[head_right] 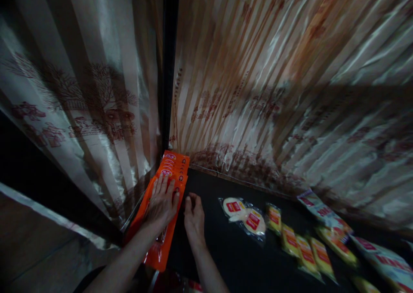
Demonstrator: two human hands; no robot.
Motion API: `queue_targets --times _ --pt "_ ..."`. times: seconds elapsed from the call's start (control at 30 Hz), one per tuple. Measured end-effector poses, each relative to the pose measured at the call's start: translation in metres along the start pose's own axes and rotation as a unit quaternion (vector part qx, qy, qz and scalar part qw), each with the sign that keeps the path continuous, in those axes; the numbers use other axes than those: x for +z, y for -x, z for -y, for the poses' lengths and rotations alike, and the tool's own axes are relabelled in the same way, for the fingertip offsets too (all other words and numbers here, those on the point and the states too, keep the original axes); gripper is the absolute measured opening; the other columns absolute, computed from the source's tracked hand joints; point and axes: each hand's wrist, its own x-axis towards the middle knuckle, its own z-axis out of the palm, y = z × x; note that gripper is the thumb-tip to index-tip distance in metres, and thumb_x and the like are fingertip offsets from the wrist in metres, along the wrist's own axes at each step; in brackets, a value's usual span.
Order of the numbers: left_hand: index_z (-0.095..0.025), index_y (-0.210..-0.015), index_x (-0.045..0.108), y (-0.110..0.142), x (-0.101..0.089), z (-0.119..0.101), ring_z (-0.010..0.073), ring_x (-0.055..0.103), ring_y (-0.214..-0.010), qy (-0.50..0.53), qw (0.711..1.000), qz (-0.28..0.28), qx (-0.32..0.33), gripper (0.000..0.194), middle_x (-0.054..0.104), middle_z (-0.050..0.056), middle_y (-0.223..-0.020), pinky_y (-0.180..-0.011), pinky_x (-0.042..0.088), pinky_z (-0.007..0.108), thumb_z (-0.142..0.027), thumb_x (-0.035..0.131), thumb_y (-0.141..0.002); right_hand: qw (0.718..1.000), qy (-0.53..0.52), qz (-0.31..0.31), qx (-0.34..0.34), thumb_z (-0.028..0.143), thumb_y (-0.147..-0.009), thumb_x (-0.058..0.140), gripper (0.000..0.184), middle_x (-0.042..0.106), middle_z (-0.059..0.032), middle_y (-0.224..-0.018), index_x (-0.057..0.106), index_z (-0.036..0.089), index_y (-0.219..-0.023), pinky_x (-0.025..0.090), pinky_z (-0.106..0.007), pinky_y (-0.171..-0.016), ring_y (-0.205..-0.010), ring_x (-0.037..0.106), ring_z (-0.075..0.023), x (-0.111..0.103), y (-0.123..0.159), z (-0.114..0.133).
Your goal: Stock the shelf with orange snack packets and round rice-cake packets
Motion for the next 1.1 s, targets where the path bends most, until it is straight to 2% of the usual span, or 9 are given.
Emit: queue_targets --times 0.03,0.1,0.23,0.33,0.43,0.6,0.7,0.87,1.1 --pt "-0.013 -0.127 0.051 0.001 -0.002 0.0 0.0273 0.027 -0.136 0.0 1.0 -0.003 -0.002 0.045 0.046 0.012 -0.139 -0.111 0.025 0.048 -0.032 0.039 -0.088 1.0 0.01 -0.02 -0.017 0.059 -0.079 0.047 0.051 0.065 -0.011 -0.107 0.056 0.018 -0.109 0.052 -0.034 -0.076 -0.094 0.063 -0.0244 -0.001 0.013 -0.002" --pt "-0.013 -0.127 0.051 0.003 -0.007 0.001 0.0282 0.023 -0.138 -0.001 1.0 -0.004 -0.003 0.045 0.044 0.012 -0.141 -0.111 0.025 0.048 -0.032 0.039 -0.088 0.999 0.015 -0.038 -0.03 0.057 -0.081 0.044 0.056 0.056 -0.0138 -0.126 0.052 0.016 -0.119 0.044 -0.039 -0.096 -0.115 0.053 -0.0261 0.0 0.042 -0.008" --pt "-0.012 -0.125 0.052 0.011 -0.013 0.005 0.0286 0.018 -0.139 -0.006 1.0 0.002 -0.01 0.043 0.04 0.013 -0.143 -0.112 0.024 0.048 -0.03 0.038 -0.089 1.0 0.01 0.0 -0.025 0.056 -0.087 0.035 0.065 0.031 -0.0103 -0.148 0.033 0.018 -0.139 0.03 -0.041 -0.109 -0.134 0.032 -0.0238 0.01 0.083 -0.019" --pt "-0.011 -0.128 0.05 0.018 -0.012 0.01 0.0282 0.018 -0.139 -0.015 1.0 0.009 -0.016 0.045 0.037 0.014 -0.144 -0.111 0.024 0.048 -0.03 0.038 -0.089 0.999 0.014 0.011 -0.034 0.058 -0.087 0.031 0.07 0.02 -0.0084 -0.153 0.023 0.018 -0.144 0.022 -0.044 -0.113 -0.139 0.021 -0.0235 0.022 0.09 -0.021" --pt "-0.012 -0.13 0.048 0.019 -0.008 0.015 0.0275 0.021 -0.138 -0.02 0.999 0.017 -0.019 0.046 0.037 0.014 -0.144 -0.11 0.027 0.047 -0.031 0.037 -0.09 0.999 0.015 0.013 -0.045 0.06 -0.086 0.03 0.074 0.017 -0.0103 -0.153 0.022 0.014 -0.144 0.015 -0.047 -0.114 -0.141 0.014 -0.024 0.036 0.085 -0.017" --pt "-0.01 -0.127 0.051 0.012 0.0 0.021 0.0278 0.026 -0.136 -0.029 0.999 0.002 -0.032 0.045 0.042 0.016 -0.14 -0.109 0.029 0.047 -0.028 0.036 -0.089 0.999 0.009 0.026 -0.046 0.059 -0.088 0.025 0.073 0.018 -0.0102 -0.153 0.022 0.012 -0.144 0.015 -0.045 -0.115 -0.141 0.013 -0.0228 0.052 0.079 -0.014" --pt "-0.011 -0.126 0.052 0.009 0.003 0.02 0.0281 0.028 -0.136 -0.025 0.999 0.01 -0.034 0.045 0.044 0.015 -0.139 -0.108 0.03 0.049 -0.029 0.039 -0.087 0.998 0.01 0.018 -0.054 0.058 -0.088 0.026 0.071 0.021 -0.0097 -0.152 0.026 0.013 -0.143 0.017 -0.045 -0.114 -0.14 0.016 -0.0229 0.051 0.078 -0.017" --pt "-0.012 -0.128 0.051 0.014 -0.002 0.018 0.0284 0.025 -0.137 -0.03 0.998 0.032 -0.039 0.047 0.043 0.014 -0.14 -0.11 0.026 0.047 -0.034 0.04 -0.087 0.999 0.034 0.005 -0.029 0.062 -0.086 0.026 0.075 0.022 -0.01 -0.152 0.029 0.013 -0.142 0.018 -0.044 -0.114 -0.14 0.017 -0.0239 0.04 0.076 -0.015" --pt "-0.01 -0.128 0.05 0.016 -0.008 0.018 0.0314 0.025 -0.136 -0.042 0.998 0.039 -0.027 0.048 0.041 0.016 -0.141 -0.11 0.026 0.049 -0.033 0.042 -0.087 0.998 0.026 0.039 -0.041 0.062 -0.086 0.027 0.073 0.029 -0.0116 -0.149 0.035 0.012 -0.14 0.021 -0.045 -0.113 -0.138 0.023 -0.0251 0.041 0.082 -0.014"
